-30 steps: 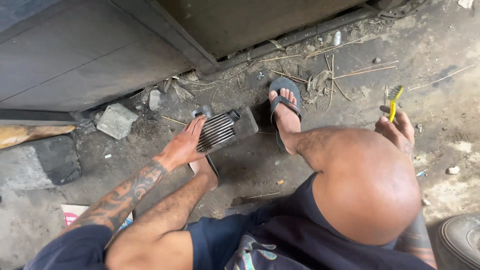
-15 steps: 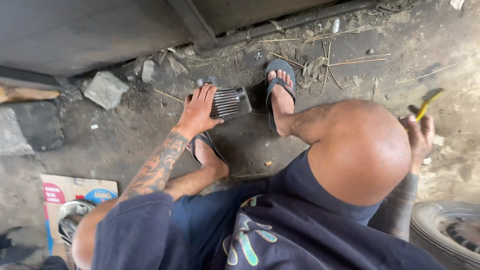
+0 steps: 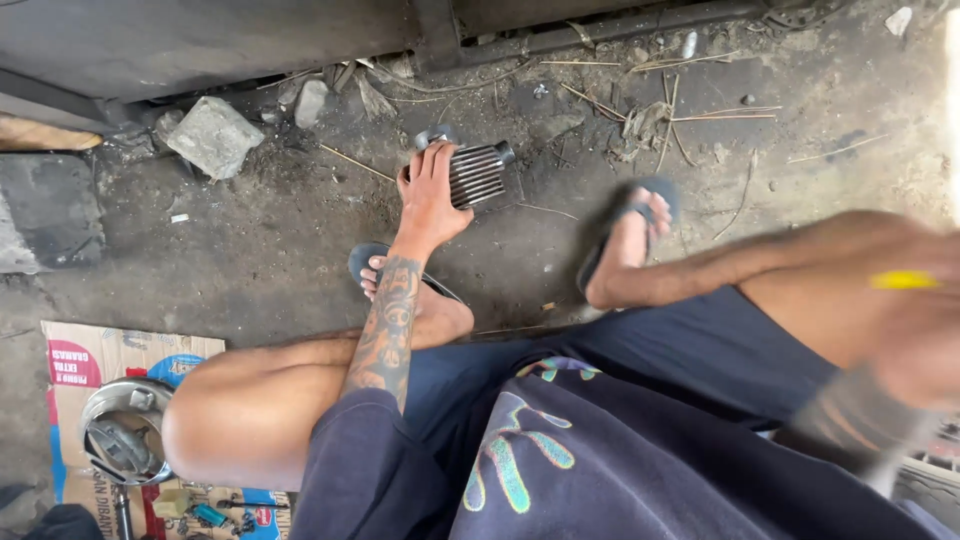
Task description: Cleaning a motorcycle engine cylinder with a small brush.
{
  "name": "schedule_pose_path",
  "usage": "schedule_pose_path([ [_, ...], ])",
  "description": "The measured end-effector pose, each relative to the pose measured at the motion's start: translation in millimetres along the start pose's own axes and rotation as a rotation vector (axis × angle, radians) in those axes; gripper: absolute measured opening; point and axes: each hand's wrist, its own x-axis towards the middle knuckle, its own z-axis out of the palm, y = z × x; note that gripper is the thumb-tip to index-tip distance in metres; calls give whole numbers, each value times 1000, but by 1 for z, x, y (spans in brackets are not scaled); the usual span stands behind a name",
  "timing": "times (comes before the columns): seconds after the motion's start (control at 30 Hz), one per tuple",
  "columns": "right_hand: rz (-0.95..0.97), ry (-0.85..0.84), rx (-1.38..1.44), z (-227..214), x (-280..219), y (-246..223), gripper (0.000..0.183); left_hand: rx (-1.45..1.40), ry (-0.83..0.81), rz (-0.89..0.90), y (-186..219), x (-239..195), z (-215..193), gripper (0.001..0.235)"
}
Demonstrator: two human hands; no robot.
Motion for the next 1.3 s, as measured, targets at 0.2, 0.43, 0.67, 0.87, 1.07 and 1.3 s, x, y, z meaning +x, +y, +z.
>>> schedule_pose_path([
  [0.2,939,-406,1785,18,162,-330,42,-52,21,10,-1,-2,-3,95],
  [0.43,664,-645,1444,94,147,-355,46,-96,7,-22,3,-2,-10,92],
  [0.67,212,-643,1068,100,164,-356,47,-176,38,-40,-5,-8,-7,92],
  [0.87,131,-625,947,114,158,-358,47,-223,48,-59,-8,-4,-4,94],
  [1.07,165,-636,1052,115,171,-360,46,-273,103,-50,-10,-2,-8,98],
  [1.3,140,-561,1096,128,198,-375,41,-242,102,-35,-7,-2,-4,99],
])
